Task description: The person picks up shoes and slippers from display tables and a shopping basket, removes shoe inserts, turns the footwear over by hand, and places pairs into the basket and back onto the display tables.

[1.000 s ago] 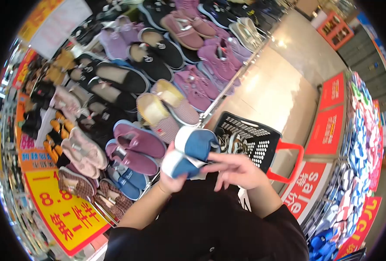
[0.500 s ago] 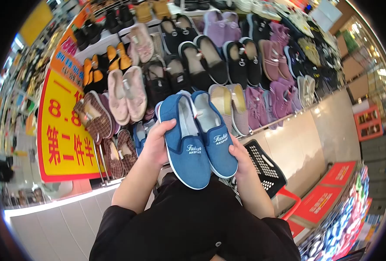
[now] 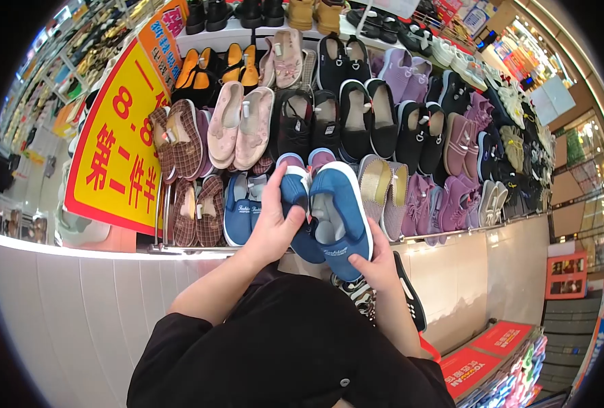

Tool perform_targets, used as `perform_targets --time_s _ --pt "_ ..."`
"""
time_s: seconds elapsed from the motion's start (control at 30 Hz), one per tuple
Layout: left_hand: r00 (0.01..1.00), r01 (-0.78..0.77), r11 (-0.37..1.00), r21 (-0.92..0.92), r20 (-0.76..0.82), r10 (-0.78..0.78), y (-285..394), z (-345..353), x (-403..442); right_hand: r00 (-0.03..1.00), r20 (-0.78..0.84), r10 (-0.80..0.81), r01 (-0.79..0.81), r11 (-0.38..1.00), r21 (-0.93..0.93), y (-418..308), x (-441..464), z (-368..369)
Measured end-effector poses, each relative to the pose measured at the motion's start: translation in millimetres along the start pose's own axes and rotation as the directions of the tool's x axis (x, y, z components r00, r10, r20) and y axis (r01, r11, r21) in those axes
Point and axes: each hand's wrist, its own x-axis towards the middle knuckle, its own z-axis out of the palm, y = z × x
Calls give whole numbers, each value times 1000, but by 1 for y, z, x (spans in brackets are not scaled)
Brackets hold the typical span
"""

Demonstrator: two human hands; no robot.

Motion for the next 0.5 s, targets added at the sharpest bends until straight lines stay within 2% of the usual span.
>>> perform_targets --time_s 0.07,0.13,0.2,0.27,0.33,0.37,0.4,0.43,0.5 --pt "996 79 990 121 -53 -73 3 6 -2 999 -5 33 -33 997 -69 -2 -6 4" --pt "996 25 988 151 -90 -12 0 17 -4 998 8 57 -56 997 -60 10 -16 -3" --pt "989 -42 955 294 -126 82 3 29 -12 997 -35 71 -71 997 6 16 -21 -9" --pt "986 -41 936 348 -139 95 9 31 -17 991 -29 128 -127 992 7 21 -21 -10" --pt "977 69 914 401 -214 20 13 24 -20 985 40 166 -168 985 46 27 -16 -2" --pt "960 97 889 447 -276 34 11 16 -19 985 65 162 -161 987 -21 25 -8 11" --pt "941 125 862 492 -333 53 9 4 -15 981 134 138 -138 990 -3 30 2 22" --pt "913 176 863 474 -405 36 8 -8 -12 974 181 133 -118 989 -92 35 15 31" --pt "869 229 846 481 -492 45 2 -41 -2 963 256 82 -74 996 -42 42 42 60"
